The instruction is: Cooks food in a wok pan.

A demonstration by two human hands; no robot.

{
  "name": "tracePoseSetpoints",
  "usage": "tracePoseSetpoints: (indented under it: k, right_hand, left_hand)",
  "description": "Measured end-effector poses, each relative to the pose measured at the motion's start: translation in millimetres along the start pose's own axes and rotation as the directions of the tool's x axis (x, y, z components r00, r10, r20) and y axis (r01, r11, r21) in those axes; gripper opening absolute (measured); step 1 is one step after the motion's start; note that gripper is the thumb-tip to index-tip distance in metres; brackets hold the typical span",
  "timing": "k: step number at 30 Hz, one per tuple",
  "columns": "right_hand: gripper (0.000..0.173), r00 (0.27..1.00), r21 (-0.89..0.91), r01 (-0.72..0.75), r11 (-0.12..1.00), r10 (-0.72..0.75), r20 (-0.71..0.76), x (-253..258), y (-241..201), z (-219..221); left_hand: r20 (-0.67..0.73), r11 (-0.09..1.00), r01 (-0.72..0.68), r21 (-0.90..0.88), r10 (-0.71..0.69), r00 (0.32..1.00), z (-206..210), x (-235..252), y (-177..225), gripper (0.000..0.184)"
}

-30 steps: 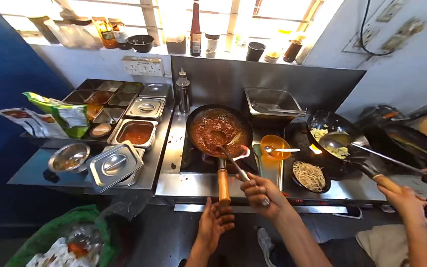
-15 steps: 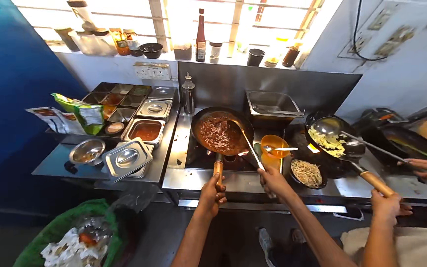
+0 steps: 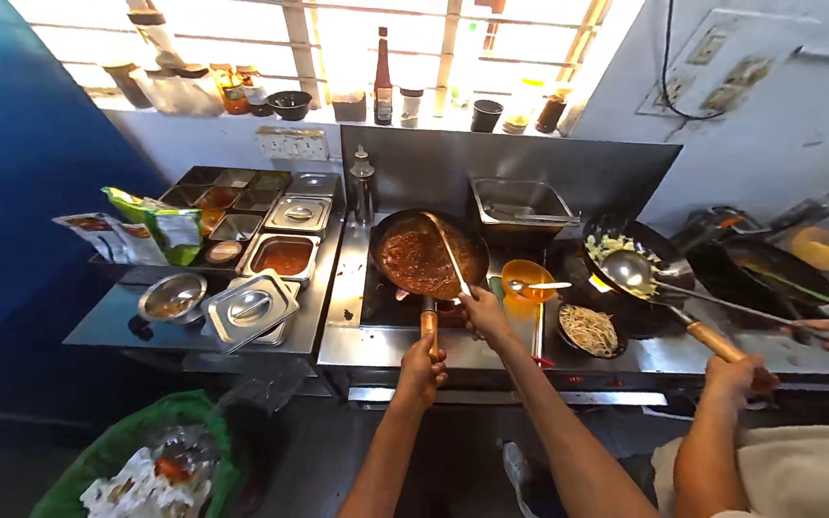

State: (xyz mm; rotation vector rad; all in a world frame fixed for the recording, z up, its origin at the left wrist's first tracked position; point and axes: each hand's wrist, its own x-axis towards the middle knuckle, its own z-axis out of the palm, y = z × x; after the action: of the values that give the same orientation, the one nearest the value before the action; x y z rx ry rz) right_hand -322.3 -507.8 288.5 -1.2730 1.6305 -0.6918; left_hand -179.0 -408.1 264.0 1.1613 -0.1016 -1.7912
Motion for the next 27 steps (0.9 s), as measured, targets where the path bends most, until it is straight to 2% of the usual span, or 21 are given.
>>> tracePoseSetpoints:
  k: [2, 4, 7, 9, 11, 13, 15, 17, 19, 20, 23, 25, 27]
  right_hand:
    - [0.041, 0.996, -0.279, 0.067, 0.958, -0.080, -0.034, 27.3, 1.9, 4.2]
    - [0.040, 0.995, -0.386, 0.096, 0.918, -0.096, 0.018, 25.2, 0.1, 13.7]
    - [0.044, 0.987, -0.524, 0.151, 0.839, -0.094, 0.134, -26.4, 16.0, 13.8]
    - [0.050, 0.984, -0.671, 0.152, 0.726, -0.050, 0.169, -74.6, 18.8, -2.7]
    - [0.054, 0.982, -0.781, 0.181, 0.597, -0.062, 0.180, -100.8, 4.4, -22.3]
    - [0.051, 0.970, -0.857, 0.239, 0.457, -0.160, 0.185, -87.4, -10.8, -32.2]
    - [0.054, 0.953, -0.885, 0.234, 0.402, -0.273, 0.128, -39.1, -7.4, -32.1]
    - [0.058, 0.945, -0.867, 0.169, 0.468, -0.326, 0.008, 9.0, 10.2, -33.3]
    - [0.058, 0.947, -0.806, 0.096, 0.584, -0.304, -0.107, 29.0, 35.9, -46.6]
    - [0.056, 0.949, -0.777, 0.062, 0.627, -0.278, -0.148, 26.1, 50.9, -56.2]
    - [0.057, 0.974, -0.749, -0.062, 0.660, -0.123, -0.189, -19.8, 86.1, -82.3]
    - [0.052, 0.986, -0.693, -0.073, 0.717, -0.051, -0.157, -49.3, 102.1, -89.3]
    - [0.046, 0.991, -0.556, -0.033, 0.830, -0.047, -0.128, -68.7, 108.7, -96.8]
  left_hand:
    - [0.011, 0.999, -0.021, 0.031, 0.021, 1.000, -2.5, 1.6, -3.2, 0.032]
    - [0.003, 0.998, -0.032, 0.057, 0.032, 0.999, -2.7, 2.1, -1.6, 0.031]
    - [-0.018, 0.997, -0.032, 0.076, 0.034, 0.999, -1.2, 0.8, 0.0, 0.031]
    - [-0.005, 0.995, -0.041, 0.092, 0.041, 0.999, -2.4, 0.8, -1.2, 0.031]
    - [0.005, 0.994, -0.047, 0.097, 0.047, 0.999, -2.1, 1.3, 0.3, 0.030]
    - [0.002, 0.994, -0.053, 0.093, 0.053, 0.999, -2.1, 0.8, -0.5, 0.030]
    - [-0.008, 0.995, -0.061, 0.084, 0.062, 0.998, 0.0, 0.9, -5.4, 0.030]
    - [-0.026, 0.995, -0.072, 0.075, 0.074, 0.997, 3.7, -0.6, -8.8, 0.030]
    - [-0.038, 0.994, -0.085, 0.061, 0.088, 0.995, 5.3, -2.1, -8.2, 0.029]
    - [-0.038, 0.994, -0.089, 0.059, 0.091, 0.995, 4.7, -2.6, -7.3, 0.029]
    - [-0.030, 0.995, -0.076, 0.061, 0.078, 0.997, 4.5, -2.8, -4.8, 0.030]
    - [-0.031, 0.996, -0.064, 0.070, 0.066, 0.997, 4.4, -2.8, -4.0, 0.031]
    - [-0.035, 0.997, -0.055, 0.060, 0.057, 0.998, 3.4, -2.6, -4.7, 0.031]
